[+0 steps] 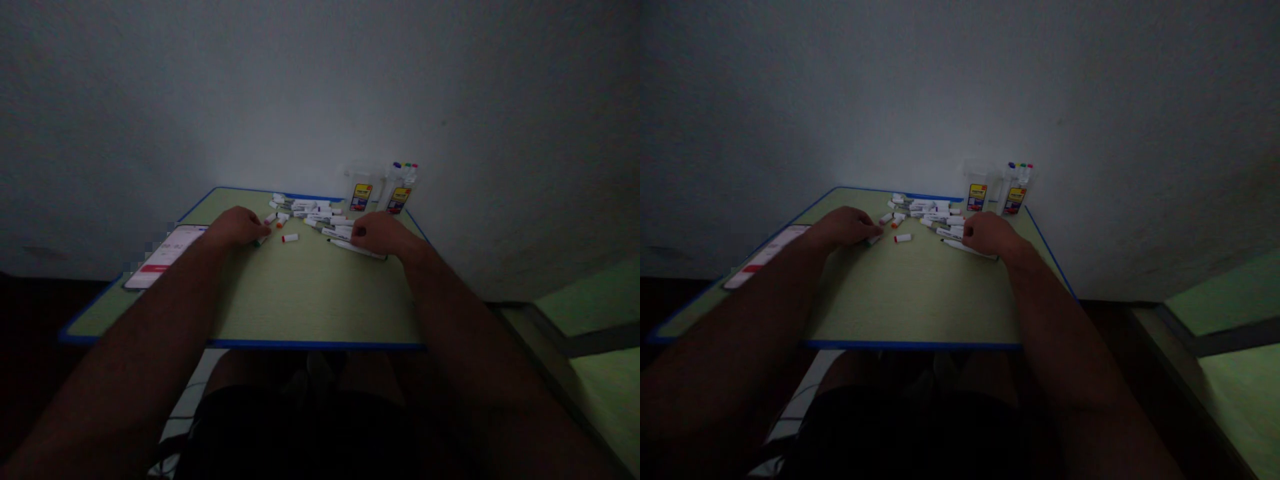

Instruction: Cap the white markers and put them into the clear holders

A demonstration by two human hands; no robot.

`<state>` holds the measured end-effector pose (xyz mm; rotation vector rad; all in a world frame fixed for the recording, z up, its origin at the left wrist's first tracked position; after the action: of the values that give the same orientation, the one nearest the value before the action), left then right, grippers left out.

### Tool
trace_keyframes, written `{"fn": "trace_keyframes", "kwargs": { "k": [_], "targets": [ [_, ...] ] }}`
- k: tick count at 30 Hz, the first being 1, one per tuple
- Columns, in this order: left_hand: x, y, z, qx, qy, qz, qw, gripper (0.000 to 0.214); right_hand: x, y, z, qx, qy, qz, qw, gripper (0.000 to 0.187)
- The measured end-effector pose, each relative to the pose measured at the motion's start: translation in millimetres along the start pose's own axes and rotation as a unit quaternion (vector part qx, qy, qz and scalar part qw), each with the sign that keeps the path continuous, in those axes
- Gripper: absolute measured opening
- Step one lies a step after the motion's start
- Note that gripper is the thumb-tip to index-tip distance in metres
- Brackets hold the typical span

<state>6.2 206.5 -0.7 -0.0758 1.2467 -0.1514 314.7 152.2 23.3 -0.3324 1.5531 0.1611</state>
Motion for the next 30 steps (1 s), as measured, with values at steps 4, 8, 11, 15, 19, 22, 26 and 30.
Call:
{"fn": "trace_keyframes", "kwargs": {
  "k": [4, 8, 11, 15, 19, 22, 26, 30],
  "targets": [
    [0.3, -1, 2, 0.007, 0.015, -0.032, 0.999, 0.024, 1, 1, 2, 0.001, 0.005, 0.003, 1.0, 0.017],
    [-0.4, -1, 3, 0.008, 0.01, -0.059, 0.998, 0.018, 1, 2, 2, 0.002, 0.006, 0.003, 1.0, 0.016],
    [-1.3, -2, 4, 0.009, 0.001, -0.057, 0.998, 0.014, 2, 2, 2, 0.0, 0.011, 0.001, 1.0, 0.015],
    [-5.4, -9, 8, 0.027, -0.136, 0.001, 0.99, 0.01, 3, 2, 2, -0.003, 0.016, 0.003, 1.0, 0.016],
    [-6.5, -16, 16, 0.096, -0.457, 0.011, 0.884, 0.011, 3, 2, 2, -0.008, 0.018, 0.001, 1.0, 0.016],
    [-4.1, -18, 21, 0.088, -0.578, -0.024, 0.811, 0.006, 4, 2, 2, -0.005, 0.021, -0.007, 1.0, 0.015],
    [-2.7, -19, 26, 0.067, -0.634, -0.05, 0.769, 0.004, 5, 2, 3, 0.001, 0.023, -0.02, 1.0, 0.014],
    [-3.3, -23, 30, 0.057, -0.653, -0.069, 0.752, 0.005, 6, 3, 2, 0.001, 0.024, -0.047, 0.999, 0.015]
  ]
}}
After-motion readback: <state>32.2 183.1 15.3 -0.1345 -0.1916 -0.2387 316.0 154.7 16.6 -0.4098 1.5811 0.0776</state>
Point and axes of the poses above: each hand's wrist, its own y-axis towards the middle knuckle, its own x-axis out of the palm, z = x × y, the point moved 3 cm from there along y, towards the middle knuckle, and after that the axes turned 11 degrees about -z, right-handed, at the moved point
